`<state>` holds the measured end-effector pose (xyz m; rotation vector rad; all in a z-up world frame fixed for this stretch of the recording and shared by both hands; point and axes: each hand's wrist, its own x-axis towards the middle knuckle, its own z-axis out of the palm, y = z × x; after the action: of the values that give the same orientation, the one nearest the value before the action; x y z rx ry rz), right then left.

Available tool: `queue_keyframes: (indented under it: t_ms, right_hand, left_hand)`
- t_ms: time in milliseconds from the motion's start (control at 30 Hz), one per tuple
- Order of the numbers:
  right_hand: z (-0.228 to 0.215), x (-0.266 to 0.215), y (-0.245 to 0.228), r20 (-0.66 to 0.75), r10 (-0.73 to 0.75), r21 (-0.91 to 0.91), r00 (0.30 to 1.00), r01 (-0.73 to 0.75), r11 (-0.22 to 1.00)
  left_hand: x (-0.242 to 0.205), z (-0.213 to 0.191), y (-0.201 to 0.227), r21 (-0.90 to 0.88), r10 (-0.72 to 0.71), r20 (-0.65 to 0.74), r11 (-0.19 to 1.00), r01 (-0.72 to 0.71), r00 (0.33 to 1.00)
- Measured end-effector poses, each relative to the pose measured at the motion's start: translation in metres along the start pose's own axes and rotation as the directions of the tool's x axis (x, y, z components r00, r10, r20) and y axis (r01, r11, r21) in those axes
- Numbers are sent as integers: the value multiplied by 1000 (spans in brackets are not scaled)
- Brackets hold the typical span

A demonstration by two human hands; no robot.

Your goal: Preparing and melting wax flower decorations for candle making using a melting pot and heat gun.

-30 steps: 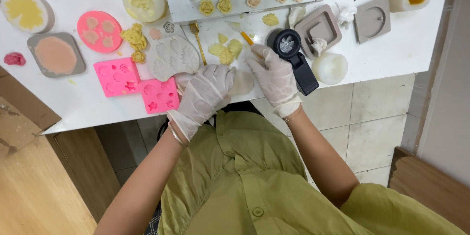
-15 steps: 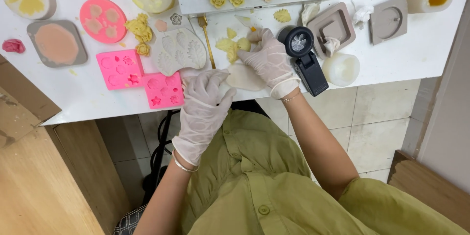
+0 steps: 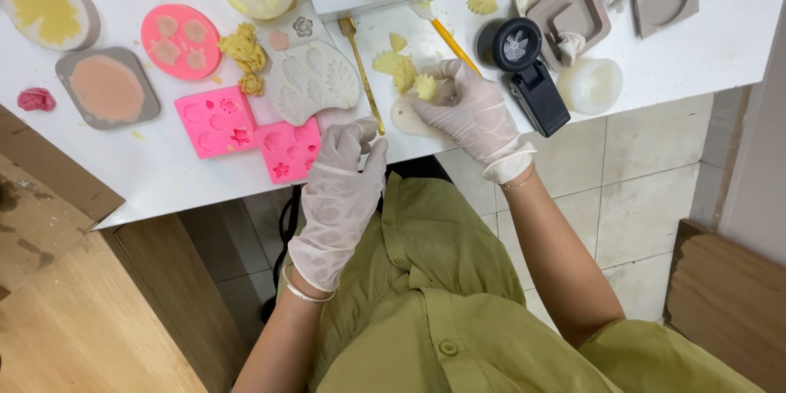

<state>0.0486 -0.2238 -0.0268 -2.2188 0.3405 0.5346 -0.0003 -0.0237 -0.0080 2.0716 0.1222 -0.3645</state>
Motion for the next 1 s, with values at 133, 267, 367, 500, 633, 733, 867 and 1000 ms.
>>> queue_keyframes:
  t_ms: [133, 267, 367, 500, 633, 733, 867, 1000]
  right_hand:
    - [26, -13, 14, -16, -222, -70, 975, 220, 973]
    - [37, -15, 27, -87, -481, -391, 872, 414, 822]
    - [36, -10, 34, -70, -538, -438, 840, 459, 773]
    - [26, -9, 34, 9, -519, -450, 854, 467, 761]
    - [13, -16, 30, -5, -464, -341, 886, 434, 834]
    - [10, -19, 40, -17, -351, -121, 936, 346, 930]
    - [13, -18, 48, -15, -244, 89, 970, 244, 966]
    - [13, -15, 48, -15, -216, 52, 976, 217, 975]
  left_hand:
    - [-5, 13, -19, 21, 8, 3, 1000, -8, 1000]
    - [-6, 26, -30, 187, 215, -75, 962, -198, 974]
    - [-1, 41, -33, 230, 229, -98, 952, -202, 968]
    - [8, 57, -32, 128, 66, -54, 990, -59, 996]
    - [12, 69, -37, 143, 72, -82, 988, -60, 994]
    - [14, 69, -38, 172, 124, -97, 979, -106, 988]
    - [19, 73, -40, 94, 135, -82, 987, -127, 988]
    - [22, 83, -50, 54, 98, -84, 994, -94, 992]
